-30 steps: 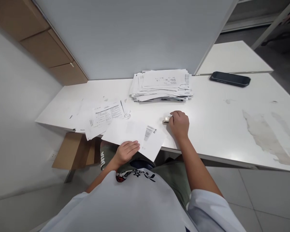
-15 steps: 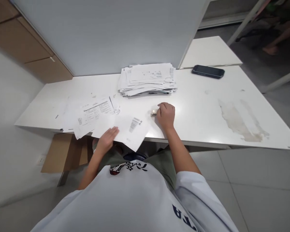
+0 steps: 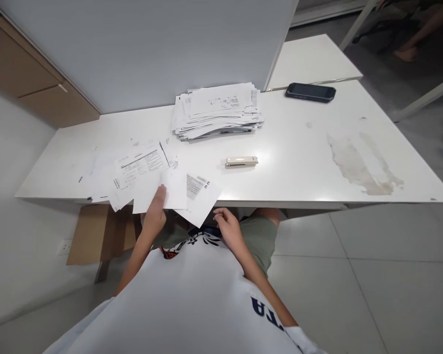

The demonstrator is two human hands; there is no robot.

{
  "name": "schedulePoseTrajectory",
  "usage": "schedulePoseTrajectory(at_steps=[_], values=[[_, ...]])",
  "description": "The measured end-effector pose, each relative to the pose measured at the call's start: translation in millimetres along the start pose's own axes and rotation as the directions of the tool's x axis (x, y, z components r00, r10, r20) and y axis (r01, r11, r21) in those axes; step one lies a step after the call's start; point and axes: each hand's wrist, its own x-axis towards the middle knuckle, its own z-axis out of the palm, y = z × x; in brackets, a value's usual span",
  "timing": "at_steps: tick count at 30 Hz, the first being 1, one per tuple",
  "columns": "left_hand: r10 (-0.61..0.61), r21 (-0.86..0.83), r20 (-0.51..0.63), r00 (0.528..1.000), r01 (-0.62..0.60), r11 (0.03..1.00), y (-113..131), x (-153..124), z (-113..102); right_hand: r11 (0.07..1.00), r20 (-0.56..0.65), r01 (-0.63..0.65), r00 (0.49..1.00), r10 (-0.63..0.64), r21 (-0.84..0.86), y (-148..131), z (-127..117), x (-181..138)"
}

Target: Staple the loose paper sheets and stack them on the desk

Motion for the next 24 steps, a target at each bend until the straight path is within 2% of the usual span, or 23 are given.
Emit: schedulePoseTrajectory(at_steps=[2,3,5,7,9,11,13,18,24], values=[[-0.034,-0.152,-0.108,0.994,0.017,0.988,-2,-1,-4,0.987,-0.051,-0.095,0.993,0.103,0.126,6,2,-7],[-0.007,-0.192,-0.151,0.988,-0.023,0.981,-3,0,-6,0.974,-0.033,-0.131,0.990,0.140,0.185,5,2,-8],[0.155,-0.191,-0.172,0.973,-0.187,0.964,-4,5,-5,0.949,0.041,-0.172,0.985,0.167,0.263,-3,2,-6],[0.369,-0.140,-0.080,0.926,-0.377,0.915,-4,13,-2,0.944,0.096,-0.169,0.984,0.147,0.285,-14,1,-3],[0.528,-0.105,0.073,0.846,-0.520,0.848,-2,21,3,0.949,0.100,-0.144,0.988,0.121,0.281,-21,-1,0],[0.602,-0.085,0.202,0.773,-0.598,0.797,0,25,7,0.954,0.083,-0.119,0.992,0.100,0.276,-25,-3,3],[0.618,-0.068,0.277,0.736,-0.627,0.776,3,28,9,0.956,0.073,-0.105,0.993,0.088,0.275,-23,-6,4],[0.599,-0.041,0.335,0.728,-0.623,0.781,7,32,11,0.958,0.044,-0.118,0.993,0.110,0.261,-16,-4,4],[0.514,-0.040,0.358,0.780,-0.537,0.843,11,39,17,0.955,0.063,-0.121,0.992,0.108,0.272,-18,4,2]])
